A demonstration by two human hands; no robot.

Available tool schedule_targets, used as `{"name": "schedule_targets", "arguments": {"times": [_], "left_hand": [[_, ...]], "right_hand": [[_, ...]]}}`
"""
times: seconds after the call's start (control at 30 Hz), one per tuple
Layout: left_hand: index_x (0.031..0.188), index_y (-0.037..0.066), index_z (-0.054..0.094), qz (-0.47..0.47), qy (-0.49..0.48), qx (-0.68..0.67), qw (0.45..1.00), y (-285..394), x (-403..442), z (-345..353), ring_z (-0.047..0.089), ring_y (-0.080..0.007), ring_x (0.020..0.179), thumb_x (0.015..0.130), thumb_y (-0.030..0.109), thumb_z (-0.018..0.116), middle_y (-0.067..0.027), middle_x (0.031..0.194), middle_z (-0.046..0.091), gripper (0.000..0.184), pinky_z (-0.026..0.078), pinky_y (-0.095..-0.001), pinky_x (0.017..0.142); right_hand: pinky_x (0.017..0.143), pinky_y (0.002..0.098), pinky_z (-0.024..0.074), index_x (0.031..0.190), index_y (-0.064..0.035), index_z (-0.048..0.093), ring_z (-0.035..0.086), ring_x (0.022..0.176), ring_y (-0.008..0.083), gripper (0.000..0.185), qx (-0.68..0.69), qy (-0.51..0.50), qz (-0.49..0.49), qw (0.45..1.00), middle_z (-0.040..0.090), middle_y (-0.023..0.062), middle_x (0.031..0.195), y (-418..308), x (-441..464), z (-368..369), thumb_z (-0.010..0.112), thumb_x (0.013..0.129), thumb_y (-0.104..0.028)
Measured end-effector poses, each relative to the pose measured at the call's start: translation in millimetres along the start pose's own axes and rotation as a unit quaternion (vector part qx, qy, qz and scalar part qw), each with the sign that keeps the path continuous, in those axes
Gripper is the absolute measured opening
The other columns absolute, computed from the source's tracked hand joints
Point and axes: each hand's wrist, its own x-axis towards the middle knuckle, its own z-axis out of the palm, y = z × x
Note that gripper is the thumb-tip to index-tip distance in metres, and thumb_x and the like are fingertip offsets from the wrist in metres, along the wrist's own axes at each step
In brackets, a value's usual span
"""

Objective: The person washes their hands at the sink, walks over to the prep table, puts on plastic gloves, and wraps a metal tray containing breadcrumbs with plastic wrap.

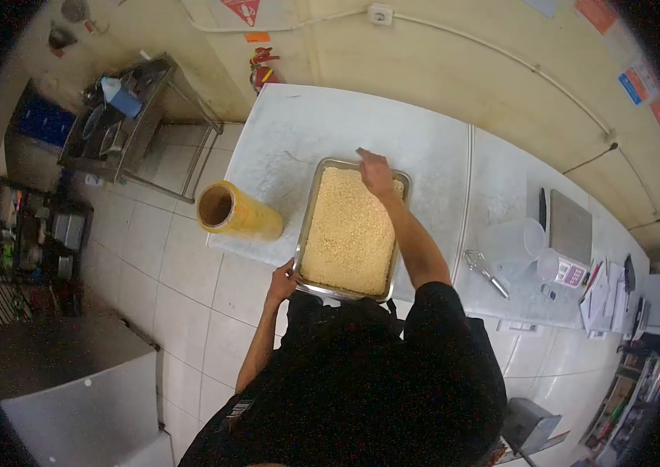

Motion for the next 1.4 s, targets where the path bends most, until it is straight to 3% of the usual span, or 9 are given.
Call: {"name": "schedule_targets", "arguments": {"times": [0.07, 0.1, 0.2, 0.27, 0.4, 0.47, 0.6, 0.97, 1.4], "left_hand": [[0.128, -0.003, 0.051, -0.007, -0.012, -0.021, 1.0, -0.5, -0.6, -0.9, 0.058, -0.021, 0.067, 0.079, 0.004, 0.063, -0.0184, 0.078, 0.063, 0.051, 0.048, -0.0312, 0.066], [0.127, -0.003, 0.051, -0.012, -0.02, -0.02, 1.0, 1.7, -0.5, -2.2, 0.058, -0.0208, 0.066, 0.079, 0.004, 0.066, -0.0179, 0.075, 0.062, 0.051, 0.048, -0.0312, 0.065], [0.127, -0.003, 0.052, -0.029, -0.023, -0.054, 0.998, -4.3, -1.3, -1.1, 0.058, -0.0208, 0.065, 0.078, 0.004, 0.067, -0.018, 0.073, 0.062, 0.052, 0.048, -0.0315, 0.065], [0.128, -0.003, 0.051, 0.022, 0.0, -0.013, 1.0, -12.0, 0.2, 1.4, 0.058, -0.0208, 0.065, 0.078, 0.004, 0.067, -0.0183, 0.074, 0.062, 0.053, 0.049, -0.0323, 0.065], [0.133, -0.003, 0.045, -0.008, -0.05, -0.071, 0.996, -16.7, -4.4, 9.6, 0.056, -0.0163, 0.058, 0.082, 0.002, 0.063, -0.0121, 0.072, 0.059, 0.055, 0.049, -0.0307, 0.055], [0.137, -0.003, 0.039, 0.015, -0.061, -0.059, 0.996, -23.7, -3.6, 12.1, 0.054, -0.0114, 0.051, 0.085, 0.0, 0.059, -0.0069, 0.069, 0.055, 0.055, 0.05, -0.028, 0.045], [0.133, -0.004, 0.044, -0.018, -0.038, -0.086, 0.995, -27.9, -4.5, 16.6, 0.055, -0.0148, 0.058, 0.082, 0.002, 0.063, -0.0105, 0.071, 0.058, 0.056, 0.049, -0.0292, 0.054], [0.13, -0.002, 0.05, -0.064, -0.029, -0.115, 0.991, -9.8, -13.8, 13.3, 0.056, -0.0165, 0.063, 0.079, 0.005, 0.066, -0.0129, 0.072, 0.061, 0.053, 0.048, -0.031, 0.062], [0.133, 0.0, 0.047, -0.072, -0.036, -0.149, 0.986, -6.5, -17.3, 10.9, 0.054, -0.0127, 0.05, 0.083, 0.004, 0.064, -0.0087, 0.069, 0.057, 0.053, 0.047, -0.0297, 0.047]], "right_hand": [[0.105, 0.0458, 0.0305, 0.128, -0.0018, 0.049, 0.044, 0.126, 0.0265, 0.039, -0.166, 0.002, -0.264, 0.95, 0.05, 0.0162, 0.133, 20.1, -12.6, 10.9, 0.049, 0.093, -0.02], [0.105, 0.0458, 0.0305, 0.128, -0.0018, 0.049, 0.044, 0.126, 0.0265, 0.039, -0.166, 0.007, -0.258, 0.952, 0.05, 0.0162, 0.133, 30.4, -23.2, 11.5, 0.049, 0.093, -0.02], [0.11, 0.0519, 0.0222, 0.137, -0.0009, 0.04, 0.029, 0.137, 0.0304, 0.055, -0.183, -0.02, -0.11, 0.977, 0.036, 0.0152, 0.145, 58.9, -43.7, 16.4, 0.045, 0.092, -0.033], [0.108, 0.0568, 0.0202, 0.134, -0.0003, 0.044, 0.031, 0.135, 0.0352, 0.057, -0.364, 0.07, 0.215, 0.904, 0.036, 0.0165, 0.145, 68.0, -41.3, 20.6, 0.043, 0.092, -0.04], [0.106, 0.0607, 0.0206, 0.131, -0.0012, 0.047, 0.033, 0.132, 0.0396, 0.058, -0.358, 0.153, 0.049, 0.92, 0.044, 0.0205, 0.138, 63.6, -38.8, 21.2, 0.04, 0.093, -0.044], [0.104, 0.0649, 0.0214, 0.125, -0.0041, 0.054, 0.037, 0.129, 0.04, 0.058, -0.163, 0.073, 0.135, 0.975, 0.051, 0.0204, 0.13, 54.7, -21.6, 28.0, 0.04, 0.092, -0.05], [0.102, 0.0705, 0.0193, 0.114, -0.0137, 0.065, 0.041, 0.127, 0.0392, 0.063, -0.137, -0.121, 0.322, 0.929, 0.056, 0.0078, 0.128, 12.9, 9.4, -8.9, 0.051, 0.08, -0.065], [0.099, 0.0746, 0.0151, 0.106, -0.0089, 0.068, 0.05, 0.118, 0.038, 0.055, -0.093, -0.138, 0.348, 0.923, 0.06, 0.0145, 0.12, 13.8, 30.1, 5.9, 0.06, 0.076, -0.055], [0.1, 0.0723, 0.0188, 0.105, -0.0069, 0.068, 0.058, 0.11, 0.0333, 0.05, -0.102, -0.128, 0.34, 0.926, 0.063, 0.0135, 0.115, 43.0, 35.9, 18.6, 0.058, 0.078, -0.048]]}}
